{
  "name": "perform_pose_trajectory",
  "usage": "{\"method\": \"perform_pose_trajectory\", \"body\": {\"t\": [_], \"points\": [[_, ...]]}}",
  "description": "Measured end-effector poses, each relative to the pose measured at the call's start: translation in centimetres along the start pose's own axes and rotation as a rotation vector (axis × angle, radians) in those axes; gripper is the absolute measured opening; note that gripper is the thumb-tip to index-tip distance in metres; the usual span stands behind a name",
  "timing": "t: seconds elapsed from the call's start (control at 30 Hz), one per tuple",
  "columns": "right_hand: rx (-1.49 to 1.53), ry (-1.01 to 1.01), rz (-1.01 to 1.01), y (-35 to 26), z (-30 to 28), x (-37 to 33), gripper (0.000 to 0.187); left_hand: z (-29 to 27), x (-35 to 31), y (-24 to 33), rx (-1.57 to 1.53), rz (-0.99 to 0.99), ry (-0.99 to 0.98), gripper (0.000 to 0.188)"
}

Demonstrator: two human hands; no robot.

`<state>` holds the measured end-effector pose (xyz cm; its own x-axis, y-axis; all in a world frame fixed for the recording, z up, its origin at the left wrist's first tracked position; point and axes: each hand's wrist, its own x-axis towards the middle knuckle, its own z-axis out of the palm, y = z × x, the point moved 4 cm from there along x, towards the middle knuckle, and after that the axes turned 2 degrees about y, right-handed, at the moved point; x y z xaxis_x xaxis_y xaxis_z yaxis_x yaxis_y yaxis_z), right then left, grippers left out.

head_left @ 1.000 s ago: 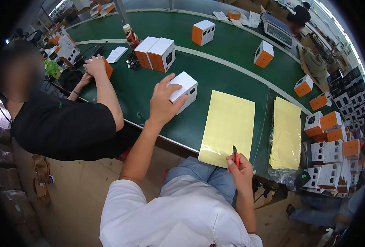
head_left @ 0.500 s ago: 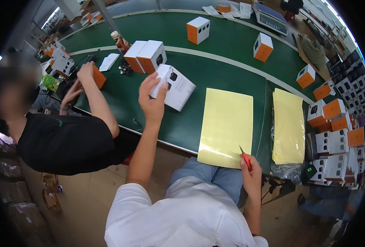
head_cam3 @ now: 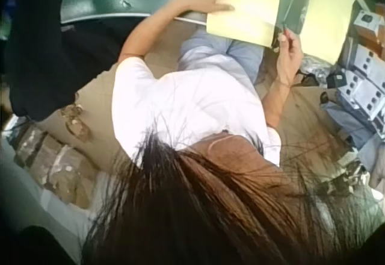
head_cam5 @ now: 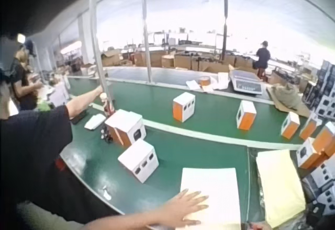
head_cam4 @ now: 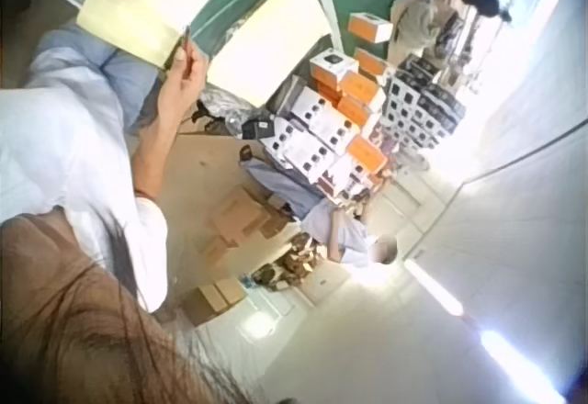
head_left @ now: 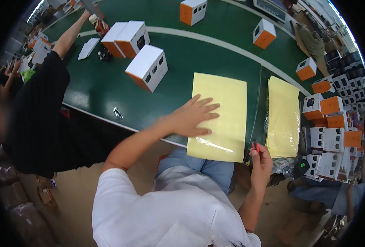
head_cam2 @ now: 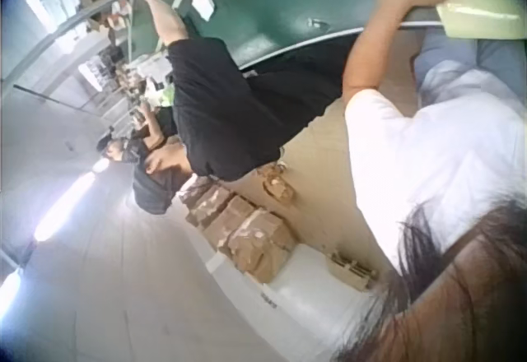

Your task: The recorder is peeling round labels from a sheet and applying them to small white electronic product boxes, then stacking them on an assembly line.

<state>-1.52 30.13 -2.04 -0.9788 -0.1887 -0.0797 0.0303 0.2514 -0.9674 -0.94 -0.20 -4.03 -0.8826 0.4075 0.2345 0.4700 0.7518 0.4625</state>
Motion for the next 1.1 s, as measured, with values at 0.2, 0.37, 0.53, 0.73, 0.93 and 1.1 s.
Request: {"method": "perform_pose_trajectory", "body": {"t": [0.2, 0.37, 0.53, 0.73, 0.93, 1.1], "points": [[0.045, -0.009, 0.211, 0.6, 0.8, -0.6, 0.025, -0.6, 1.7, -5.2, -0.373, -0.012, -0.129, 0.048], [0.109, -0.051, 0.085, -0.1, 1.7, -0.4, 0.025, 0.2, 4.3, -4.2, -0.121, 0.055, -0.042, 0.05], [0.08, -0.038, 0.057, 0.2, 0.8, 0.1, 0.024, -0.2, 2.6, -1.9, 0.04, 0.11, -0.136, 0.058], [0.021, 0.007, 0.064, -0.5, 1.0, 2.9, 0.028, -0.9, 2.7, -2.4, -0.166, 0.008, -0.051, 0.04], [-0.336, -0.046, -0.126, -3.7, 3.6, 7.5, 0.021, 1.6, 8.0, -3.3, -0.171, -0.085, 0.227, 0.029], [-0.563, -0.058, -0.333, -5.3, 4.4, 10.0, 0.022, 2.2, 7.0, -3.4, -0.086, -0.147, 0.161, 0.026]]}}
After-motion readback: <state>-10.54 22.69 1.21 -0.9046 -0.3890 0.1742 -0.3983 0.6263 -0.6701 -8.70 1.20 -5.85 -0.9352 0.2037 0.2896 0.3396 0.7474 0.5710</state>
